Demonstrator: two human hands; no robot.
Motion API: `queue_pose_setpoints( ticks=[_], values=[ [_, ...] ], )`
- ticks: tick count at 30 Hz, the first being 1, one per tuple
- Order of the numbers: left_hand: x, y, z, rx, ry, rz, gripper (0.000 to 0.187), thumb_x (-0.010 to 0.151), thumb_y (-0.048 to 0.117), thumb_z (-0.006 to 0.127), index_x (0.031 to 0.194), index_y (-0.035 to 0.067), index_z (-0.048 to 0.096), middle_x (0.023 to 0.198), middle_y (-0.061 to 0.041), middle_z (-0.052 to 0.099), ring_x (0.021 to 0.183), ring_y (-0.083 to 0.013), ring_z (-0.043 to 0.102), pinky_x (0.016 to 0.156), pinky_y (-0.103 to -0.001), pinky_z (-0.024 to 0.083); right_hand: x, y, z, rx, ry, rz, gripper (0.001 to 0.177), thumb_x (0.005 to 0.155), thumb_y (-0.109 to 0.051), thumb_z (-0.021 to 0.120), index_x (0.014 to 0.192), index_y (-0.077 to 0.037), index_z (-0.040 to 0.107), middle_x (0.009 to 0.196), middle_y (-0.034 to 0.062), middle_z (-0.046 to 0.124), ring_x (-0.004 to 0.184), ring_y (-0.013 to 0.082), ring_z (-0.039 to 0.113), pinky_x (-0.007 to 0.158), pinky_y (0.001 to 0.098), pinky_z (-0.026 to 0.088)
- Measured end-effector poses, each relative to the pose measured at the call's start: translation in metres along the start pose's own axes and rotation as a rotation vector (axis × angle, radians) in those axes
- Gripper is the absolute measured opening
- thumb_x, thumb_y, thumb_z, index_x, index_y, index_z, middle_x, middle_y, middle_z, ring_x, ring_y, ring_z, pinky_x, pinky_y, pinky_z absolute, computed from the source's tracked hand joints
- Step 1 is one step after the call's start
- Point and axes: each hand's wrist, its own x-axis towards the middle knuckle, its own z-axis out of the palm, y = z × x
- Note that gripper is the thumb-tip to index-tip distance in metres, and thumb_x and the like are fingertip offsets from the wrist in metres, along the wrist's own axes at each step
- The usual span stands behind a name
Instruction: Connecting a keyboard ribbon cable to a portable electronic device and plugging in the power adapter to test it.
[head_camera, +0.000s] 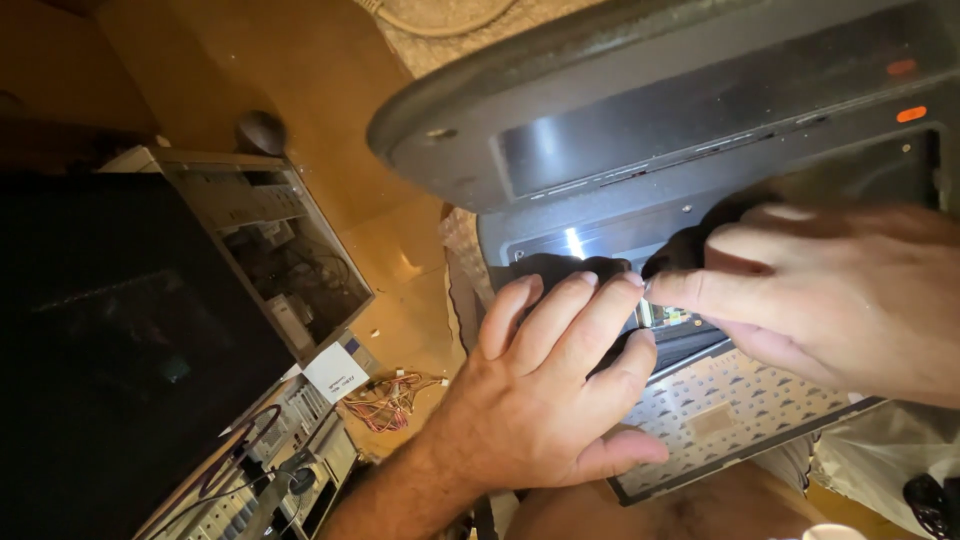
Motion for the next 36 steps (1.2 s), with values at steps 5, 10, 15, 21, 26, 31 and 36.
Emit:
queue_pose_setpoints(
  ticks=[5, 10, 15, 21, 26, 31, 36],
  values=[
    [0.000, -0.001, -0.003, -0.015, 0.001, 0.029, 0.072, 0.109, 0.050, 0.009, 0.112, 0.009, 0.068, 0.136, -0.015, 0.062, 0.120, -0.0300, 0.059, 0.103, -0.047, 0.041, 0.003, 0.005, 0.001, -0.017, 0.010, -0.056, 0.048, 0.088, -0.039, 0.059, 0.136, -0.040, 0.054, 0.086, -0.0085, 0.062, 0.079, 0.0208, 0.065, 0.050, 0.0416, 0.059],
    [0.003, 0.000, -0.007, -0.026, -0.020, 0.037, 0.072, 0.109, 0.049, 0.007, 0.111, 0.010, 0.067, 0.138, -0.017, 0.061, 0.120, -0.0319, 0.058, 0.103, -0.048, 0.040, 0.003, 0.005, -0.001, -0.023, -0.073, -0.030, 0.055, 0.085, -0.040, 0.065, 0.138, -0.042, 0.051, 0.082, -0.0078, 0.062, 0.079, 0.0207, 0.065, 0.051, 0.0415, 0.065],
    [0.009, 0.000, -0.009, -0.046, -0.056, 0.077, 0.035, 0.085, 0.039, 0.065, 0.105, 0.011, 0.068, 0.142, -0.019, 0.057, 0.121, -0.0347, 0.057, 0.101, -0.050, 0.043, 0.000, 0.006, 0.001, -0.045, -0.037, -0.041, 0.055, 0.082, -0.040, 0.065, 0.135, -0.043, 0.051, 0.084, -0.0078, 0.060, 0.089, 0.0225, 0.063, 0.054, 0.0438, 0.064],
    [0.013, 0.004, -0.008, 0.026, -0.080, 0.090, 0.040, 0.078, 0.037, 0.059, 0.109, 0.013, 0.067, 0.143, -0.016, 0.057, 0.121, -0.0341, 0.055, 0.098, -0.050, 0.042, 0.004, 0.008, -0.008, 0.046, 0.049, -0.133, 0.043, 0.089, -0.030, 0.060, 0.131, -0.032, 0.055, 0.077, -0.0038, 0.061, 0.074, 0.0246, 0.063, 0.065, 0.0443, 0.057],
    [0.017, 0.007, -0.007, -0.015, -0.045, 0.085, 0.034, 0.082, 0.026, 0.050, 0.106, 0.010, 0.068, 0.138, -0.018, 0.058, 0.118, -0.0343, 0.055, 0.097, -0.050, 0.043, 0.002, 0.010, -0.004, 0.073, 0.072, -0.131, 0.046, 0.087, -0.027, 0.059, 0.133, -0.032, 0.056, 0.079, -0.0022, 0.060, 0.076, 0.0259, 0.063, 0.061, 0.0463, 0.057],
    [0.023, 0.005, -0.006, -0.086, -0.049, 0.068, 0.035, 0.079, 0.026, 0.047, 0.101, 0.008, 0.068, 0.136, -0.019, 0.058, 0.121, -0.0356, 0.055, 0.096, -0.050, 0.042, 0.003, 0.014, -0.001, 0.166, 0.046, -0.118, 0.043, 0.086, -0.026, 0.059, 0.129, -0.033, 0.058, 0.082, -0.0012, 0.061, 0.078, 0.0277, 0.065, 0.064, 0.0495, 0.058],
    [0.029, 0.008, -0.006, -0.043, -0.017, 0.083, 0.031, 0.079, 0.015, 0.048, 0.101, 0.010, 0.069, 0.135, -0.016, 0.059, 0.120, -0.0341, 0.055, 0.098, -0.046, 0.040, 0.004, 0.015, -0.006, 0.201, -0.020, -0.103, 0.039, 0.087, -0.028, 0.057, 0.126, -0.031, 0.056, 0.083, 0.0002, 0.063, 0.078, 0.0277, 0.066, 0.066, 0.0512, 0.059]
  ],
)
